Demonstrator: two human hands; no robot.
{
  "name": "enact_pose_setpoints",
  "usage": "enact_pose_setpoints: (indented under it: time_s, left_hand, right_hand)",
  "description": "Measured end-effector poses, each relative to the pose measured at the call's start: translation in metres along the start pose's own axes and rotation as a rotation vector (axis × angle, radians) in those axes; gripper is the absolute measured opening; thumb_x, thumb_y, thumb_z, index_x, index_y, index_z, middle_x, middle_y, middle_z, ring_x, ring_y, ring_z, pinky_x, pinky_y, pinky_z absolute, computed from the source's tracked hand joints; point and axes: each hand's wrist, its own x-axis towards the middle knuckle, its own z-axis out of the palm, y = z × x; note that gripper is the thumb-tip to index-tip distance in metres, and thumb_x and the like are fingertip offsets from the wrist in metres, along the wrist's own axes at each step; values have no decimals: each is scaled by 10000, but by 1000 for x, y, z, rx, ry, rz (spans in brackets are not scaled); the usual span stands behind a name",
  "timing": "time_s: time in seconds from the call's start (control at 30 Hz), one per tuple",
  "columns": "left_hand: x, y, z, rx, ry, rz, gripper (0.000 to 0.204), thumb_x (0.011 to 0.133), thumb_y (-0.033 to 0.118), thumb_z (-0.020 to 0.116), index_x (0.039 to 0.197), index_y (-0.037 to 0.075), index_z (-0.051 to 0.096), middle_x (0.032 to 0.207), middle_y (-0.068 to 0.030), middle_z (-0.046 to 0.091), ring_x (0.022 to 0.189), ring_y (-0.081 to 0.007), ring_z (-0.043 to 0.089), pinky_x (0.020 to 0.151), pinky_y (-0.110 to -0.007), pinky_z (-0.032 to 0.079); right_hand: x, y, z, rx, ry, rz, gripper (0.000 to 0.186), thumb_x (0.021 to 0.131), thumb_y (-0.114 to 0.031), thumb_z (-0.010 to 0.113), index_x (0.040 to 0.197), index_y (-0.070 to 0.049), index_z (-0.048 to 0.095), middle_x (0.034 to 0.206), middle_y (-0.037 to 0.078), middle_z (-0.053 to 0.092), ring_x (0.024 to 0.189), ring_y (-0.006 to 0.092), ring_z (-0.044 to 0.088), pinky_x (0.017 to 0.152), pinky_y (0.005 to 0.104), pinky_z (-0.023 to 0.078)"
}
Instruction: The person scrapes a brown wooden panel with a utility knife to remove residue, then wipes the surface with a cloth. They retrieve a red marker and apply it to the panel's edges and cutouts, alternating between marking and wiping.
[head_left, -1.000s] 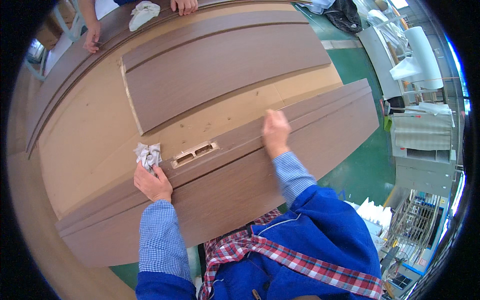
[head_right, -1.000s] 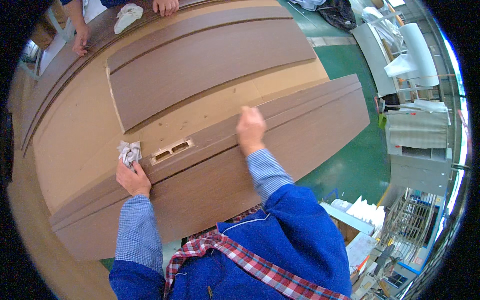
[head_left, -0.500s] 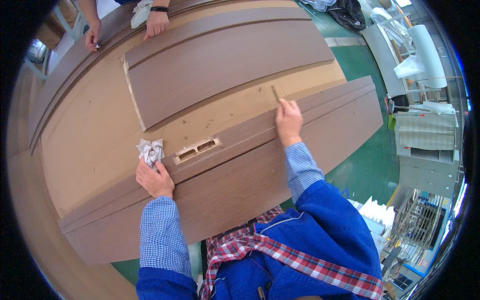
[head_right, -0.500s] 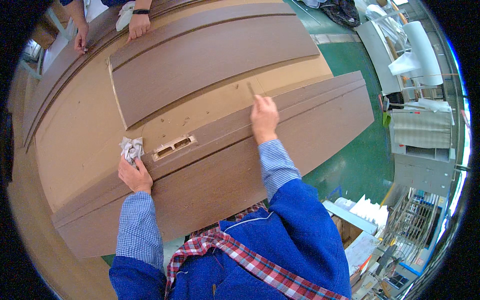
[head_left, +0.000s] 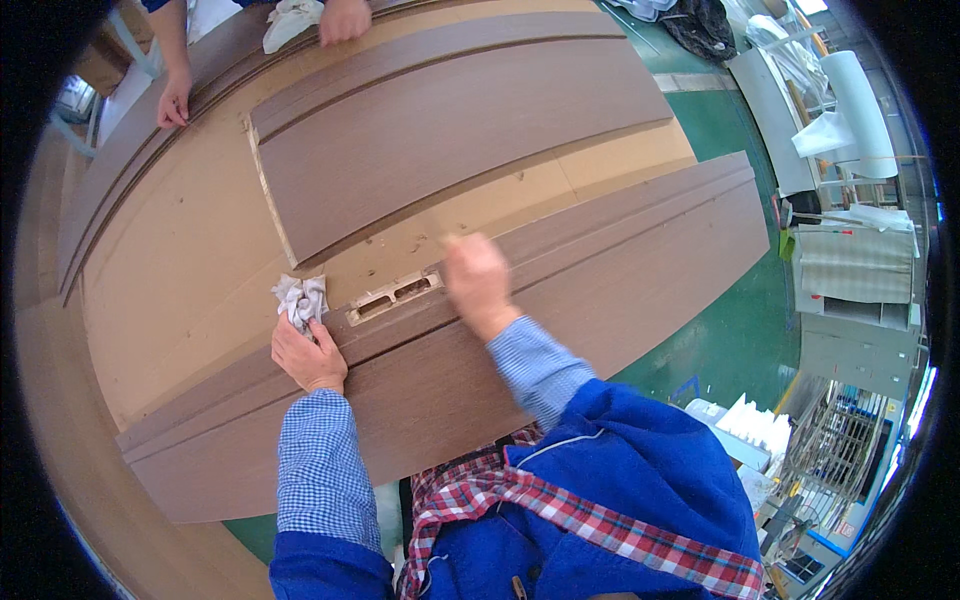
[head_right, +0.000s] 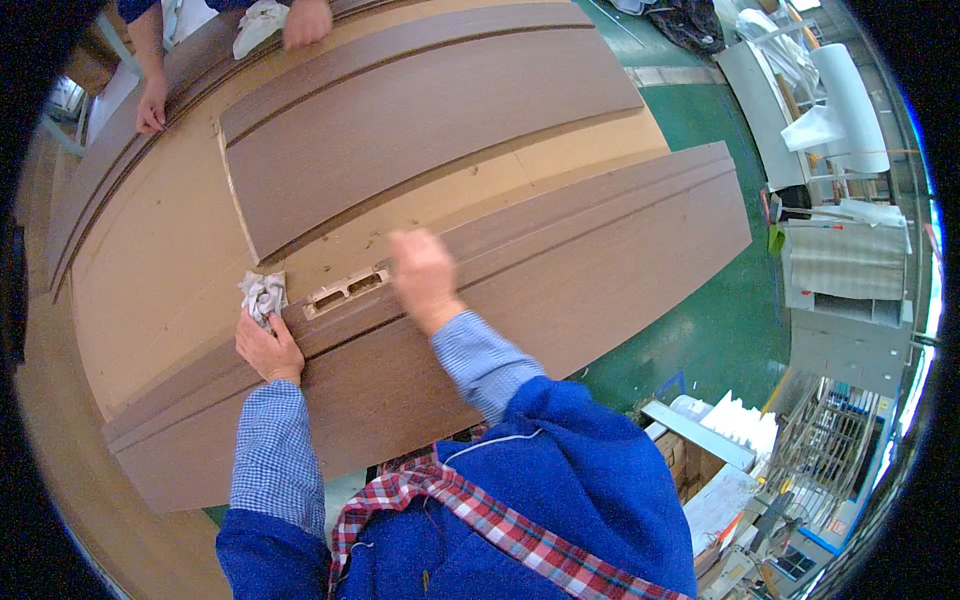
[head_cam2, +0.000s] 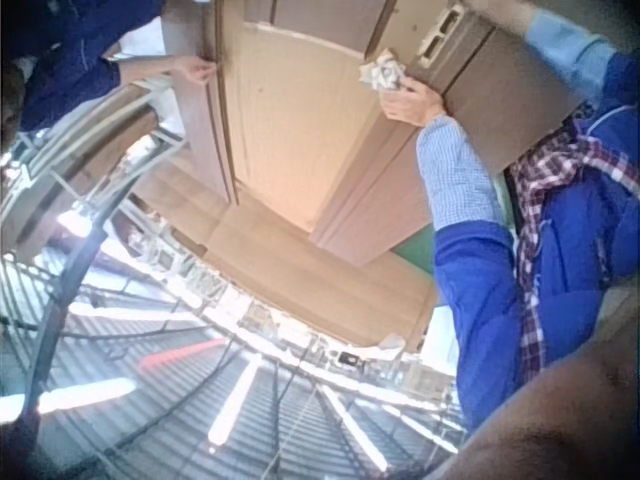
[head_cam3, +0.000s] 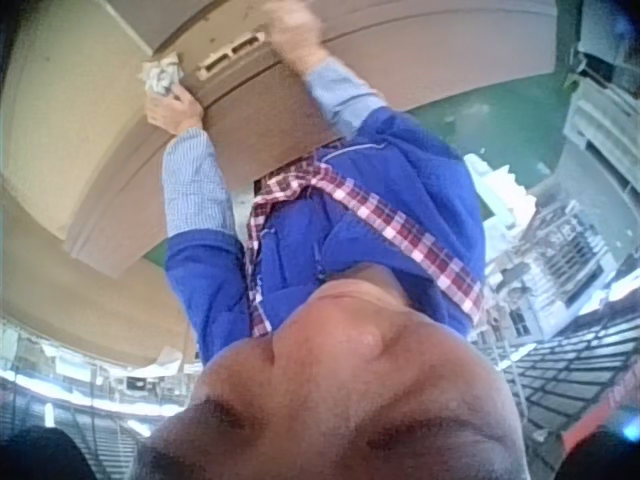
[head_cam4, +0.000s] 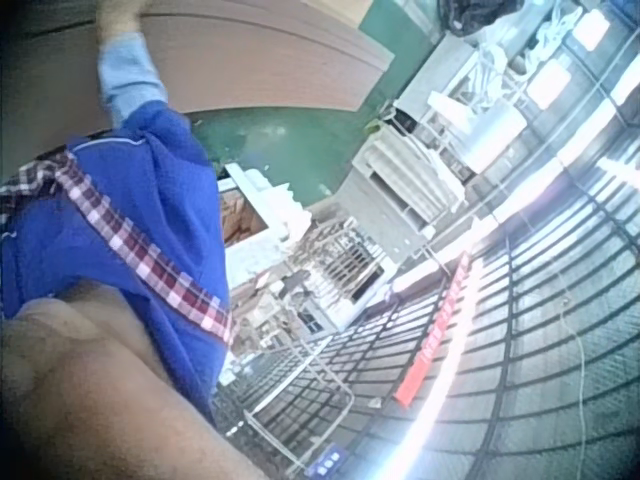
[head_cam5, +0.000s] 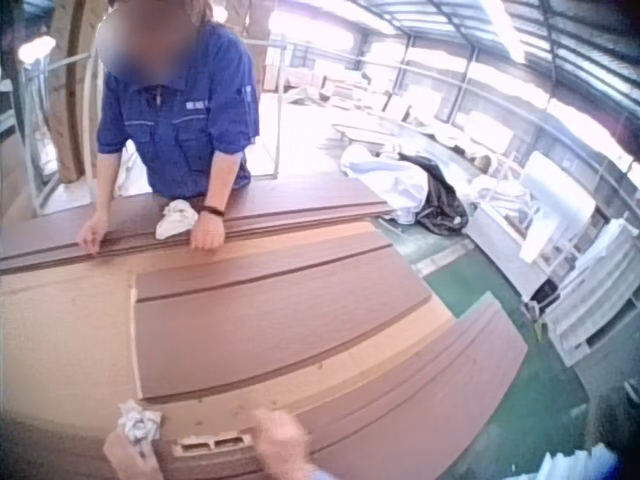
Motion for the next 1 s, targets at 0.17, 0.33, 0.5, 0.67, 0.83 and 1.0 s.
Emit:
enact_pose_setpoints:
  time_s: [0.17,0.33,0.5,0.67,0.83,1.0]
  left_hand:
    - [0,3,-3,-31,11,13,422,815,197,546,1186,21,449,1100,-164,523,1052,-344,465,926,-452,325]
    - [-1,7,-2,-19,17,7,413,822,195,541,1186,23,447,1106,-159,524,1057,-341,464,923,-448,327]
    - [0,3,-2,-6,25,28,411,826,195,538,1186,22,447,1097,-159,525,1052,-340,466,924,-448,325]
    - [0,1,-1,-28,0,5,427,822,202,544,1194,19,443,1095,-164,525,1063,-339,461,932,-452,319]
    - [-1,3,-1,-19,-6,0,439,837,224,538,1213,18,445,1132,-172,526,1069,-345,468,930,-452,322]
    - [-1,3,-3,-14,-9,-2,434,838,221,531,1215,24,449,1131,-173,525,1064,-347,468,924,-447,326]
  right_hand:
    - [18,114,-63,-219,148,222,94,829,-94,544,909,-64,585,816,126,546,766,313,549,648,408,464]
    - [-3,51,-28,-236,74,163,88,792,-37,509,876,-61,503,781,126,509,733,317,532,624,420,452]
    - [-16,-44,16,19,-38,27,118,747,-46,534,856,-83,506,760,97,501,720,265,534,594,365,470]
    - [3,10,-15,-41,29,30,78,788,-52,528,860,-68,551,733,109,518,723,287,540,638,392,465]
    - [6,67,-44,-162,128,200,118,821,-62,543,922,-40,600,781,143,551,711,333,557,608,407,458]
    - [-14,-37,16,26,-40,38,108,761,-37,510,864,-70,510,779,95,507,738,273,530,621,366,466]
